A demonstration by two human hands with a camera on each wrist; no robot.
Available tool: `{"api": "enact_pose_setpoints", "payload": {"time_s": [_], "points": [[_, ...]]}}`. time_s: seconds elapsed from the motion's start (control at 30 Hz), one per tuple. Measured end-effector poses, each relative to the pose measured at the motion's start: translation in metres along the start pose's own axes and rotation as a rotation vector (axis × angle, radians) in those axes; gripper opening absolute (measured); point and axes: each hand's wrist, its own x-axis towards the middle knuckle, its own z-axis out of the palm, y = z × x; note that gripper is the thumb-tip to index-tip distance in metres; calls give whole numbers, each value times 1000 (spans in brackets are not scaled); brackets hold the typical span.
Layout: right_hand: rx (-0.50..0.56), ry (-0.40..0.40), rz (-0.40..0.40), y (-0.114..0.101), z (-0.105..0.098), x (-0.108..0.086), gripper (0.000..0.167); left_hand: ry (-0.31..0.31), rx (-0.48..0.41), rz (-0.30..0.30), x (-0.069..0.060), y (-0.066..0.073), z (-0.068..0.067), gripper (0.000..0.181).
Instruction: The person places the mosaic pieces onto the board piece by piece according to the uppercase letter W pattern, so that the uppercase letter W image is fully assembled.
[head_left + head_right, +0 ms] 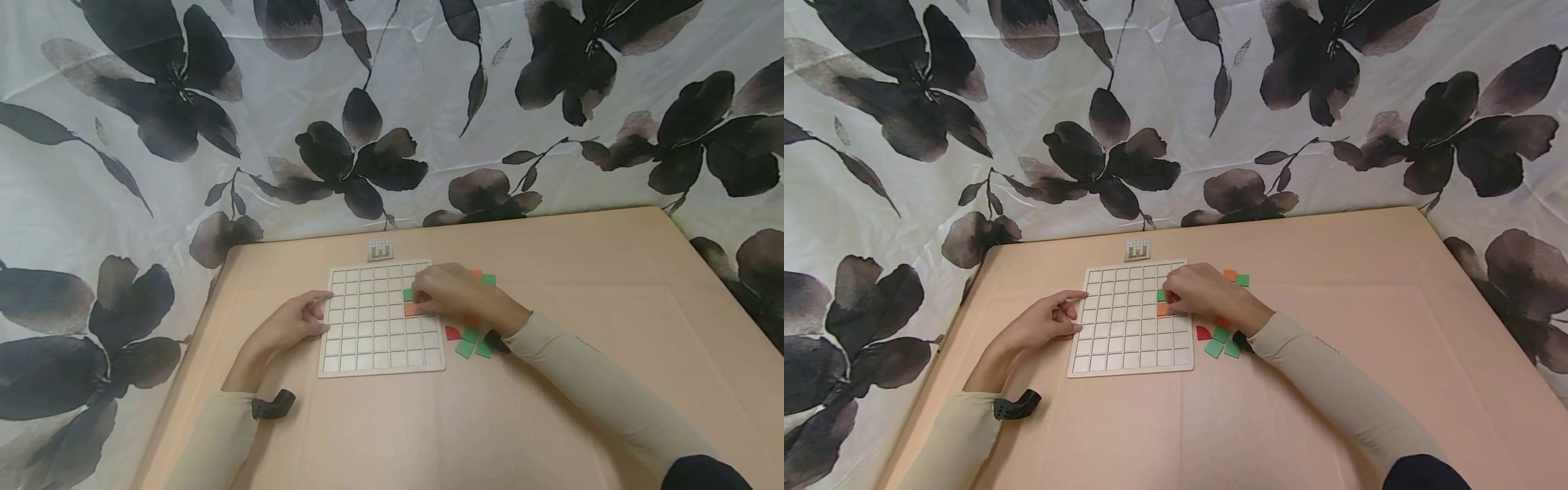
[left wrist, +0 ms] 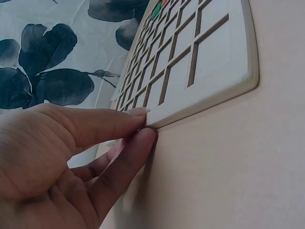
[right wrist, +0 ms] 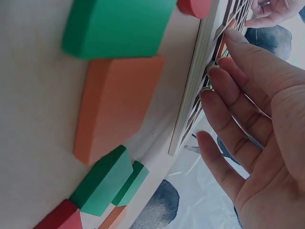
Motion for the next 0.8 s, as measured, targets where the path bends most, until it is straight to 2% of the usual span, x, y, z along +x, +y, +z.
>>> {"api": "enact_pose_setpoints", "payload": {"time_s": [0.17, 0.3, 0.8], "points": [[6, -12, 13, 0, -1, -1, 9, -4, 2, 38, 0, -3, -3, 65], [17, -20, 33, 0, -3, -4, 8, -7, -9, 46, 1, -6, -4, 65], [103, 8, 92, 26, -20, -36, 6, -7, -56, 29, 1, -10, -5, 68]]}}
